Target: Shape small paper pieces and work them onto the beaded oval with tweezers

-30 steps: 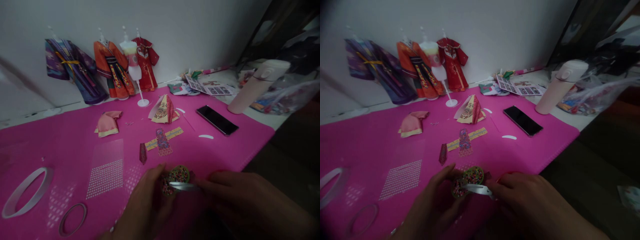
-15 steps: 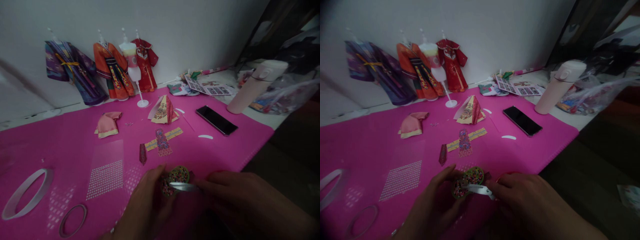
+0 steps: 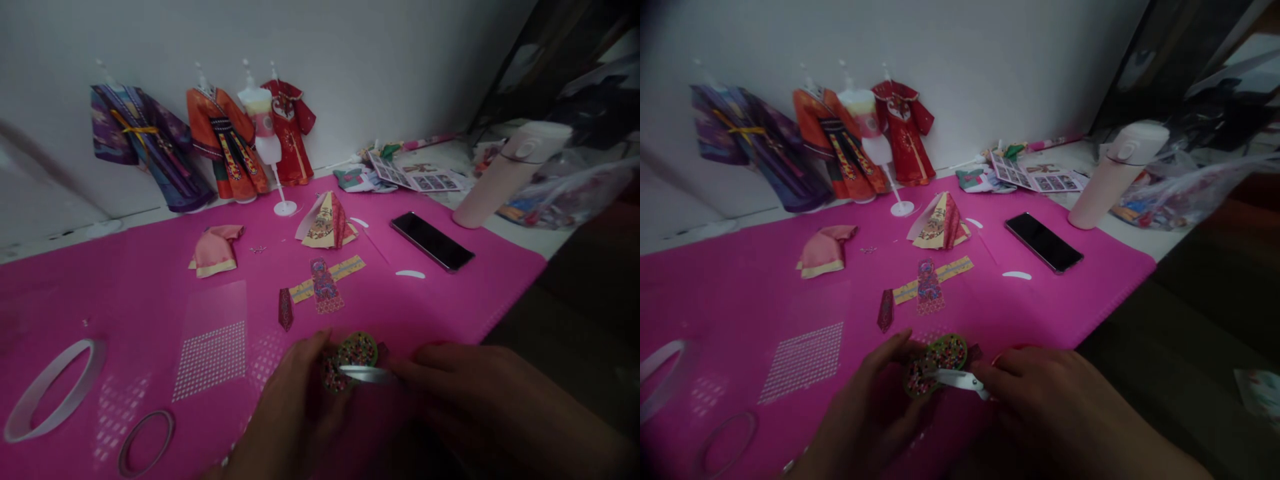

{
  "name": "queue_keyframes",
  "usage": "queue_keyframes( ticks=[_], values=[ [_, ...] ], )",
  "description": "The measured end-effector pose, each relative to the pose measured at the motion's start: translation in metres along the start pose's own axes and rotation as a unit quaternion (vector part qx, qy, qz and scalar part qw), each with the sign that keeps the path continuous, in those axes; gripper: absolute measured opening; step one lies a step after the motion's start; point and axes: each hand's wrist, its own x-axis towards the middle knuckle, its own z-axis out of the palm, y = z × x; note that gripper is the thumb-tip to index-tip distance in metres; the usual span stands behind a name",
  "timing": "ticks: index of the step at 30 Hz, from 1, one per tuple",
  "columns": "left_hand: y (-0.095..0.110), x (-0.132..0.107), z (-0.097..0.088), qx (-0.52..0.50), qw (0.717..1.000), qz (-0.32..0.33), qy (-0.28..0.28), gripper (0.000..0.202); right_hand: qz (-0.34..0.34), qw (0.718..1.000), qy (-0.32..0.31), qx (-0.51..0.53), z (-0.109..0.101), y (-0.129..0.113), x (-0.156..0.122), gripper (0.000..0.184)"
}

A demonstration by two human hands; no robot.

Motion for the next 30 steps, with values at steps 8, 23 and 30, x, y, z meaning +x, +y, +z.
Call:
queue_keyframes(
  ticks=[8, 23, 30],
  values=[
    [-0.0035, -0.0040, 0.0027, -0.011, 1.000, -0.003, 0.012, 0.061, 0.026, 0.997, -0.033, 0.059, -0.0009, 0.0021, -0.0002, 0.038],
    [-0.0016, 0.0002, -0.0005, 0.001, 1.000, -0.005, -0.004, 0.061, 0.057, 0.993, -0.062, 0.081, -0.0062, 0.0013, -0.0026, 0.037],
    [-0.0009, 0.0010, -0.0006, -0.002, 1.000, -0.005, 0.000, 0.062, 0.060, 0.991, -0.090, 0.078, -0.0065, 0.0020, -0.0035, 0.042]
  ],
)
